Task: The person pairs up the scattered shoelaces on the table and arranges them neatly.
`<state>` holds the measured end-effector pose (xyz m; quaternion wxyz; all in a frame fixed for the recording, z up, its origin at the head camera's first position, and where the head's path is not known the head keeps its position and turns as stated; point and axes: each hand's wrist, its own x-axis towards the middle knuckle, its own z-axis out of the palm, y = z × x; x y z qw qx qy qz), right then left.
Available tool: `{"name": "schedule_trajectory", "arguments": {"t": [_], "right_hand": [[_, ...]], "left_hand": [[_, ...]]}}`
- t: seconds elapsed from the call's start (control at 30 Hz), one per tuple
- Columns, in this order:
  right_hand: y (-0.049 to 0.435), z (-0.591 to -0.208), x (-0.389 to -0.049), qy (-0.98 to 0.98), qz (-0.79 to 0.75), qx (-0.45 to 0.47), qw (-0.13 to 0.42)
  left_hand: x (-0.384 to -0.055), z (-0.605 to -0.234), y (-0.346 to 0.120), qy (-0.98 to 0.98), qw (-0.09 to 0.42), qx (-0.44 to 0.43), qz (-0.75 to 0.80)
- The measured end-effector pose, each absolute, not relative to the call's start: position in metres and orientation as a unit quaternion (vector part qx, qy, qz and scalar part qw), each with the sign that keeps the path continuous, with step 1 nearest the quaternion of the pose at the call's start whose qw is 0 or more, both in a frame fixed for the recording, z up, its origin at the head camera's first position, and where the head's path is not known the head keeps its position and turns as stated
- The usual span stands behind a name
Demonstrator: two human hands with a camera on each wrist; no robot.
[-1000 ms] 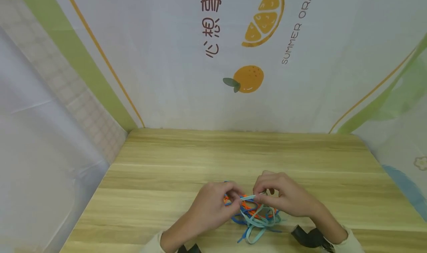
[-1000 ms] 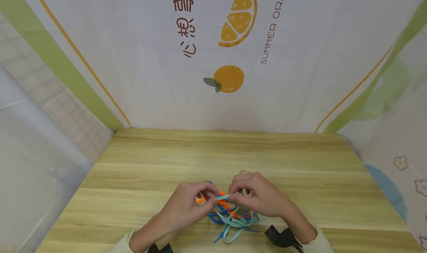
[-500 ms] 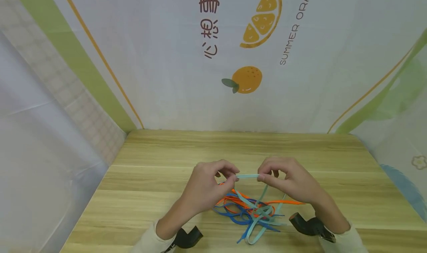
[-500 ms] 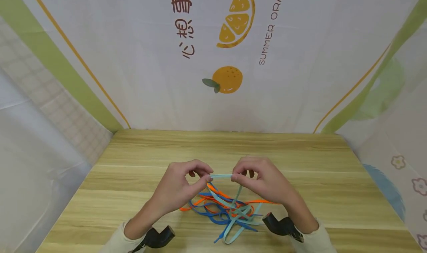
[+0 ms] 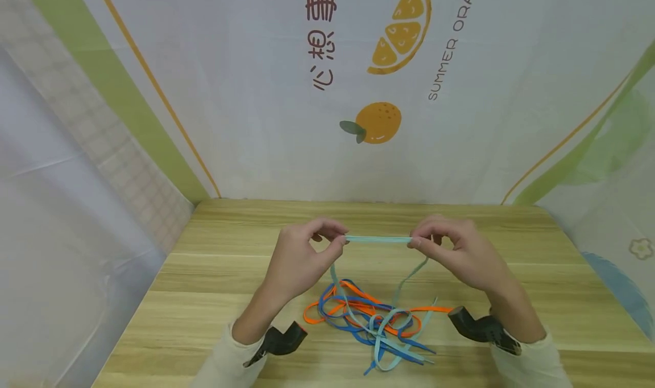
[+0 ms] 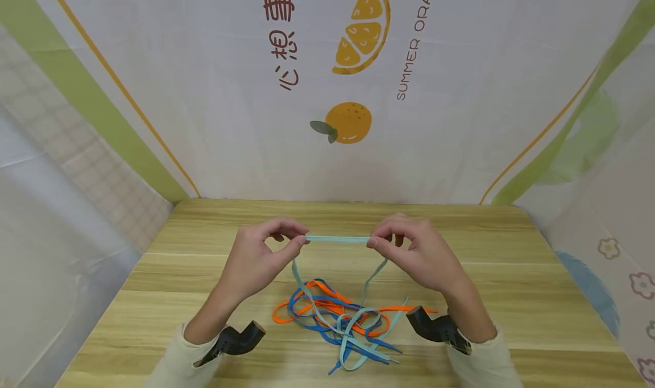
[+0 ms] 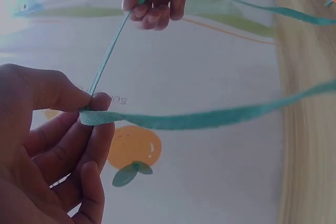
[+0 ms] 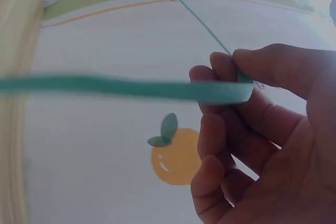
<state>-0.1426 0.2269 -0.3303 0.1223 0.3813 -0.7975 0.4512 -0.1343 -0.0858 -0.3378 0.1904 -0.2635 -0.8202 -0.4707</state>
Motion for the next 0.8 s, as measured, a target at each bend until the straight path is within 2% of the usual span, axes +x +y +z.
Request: {"name": "schedule_trajectory", "arguments": {"t": [0.33, 0.8], "right_hand": [[0.242, -0.321, -0.148, -0.803, 0.476, 0.319, 0.165], [0.274, -0.316, -0.153, -0.798, 0.519, 0.258, 0.165]], "left_hand": [[-0.144, -0.335, -0.098, -0.813, 0.21, -0.226, -0.494], [-0.164, -0.327, -0.124, -0.802, 0.227, -0.181, -0.521]]}}
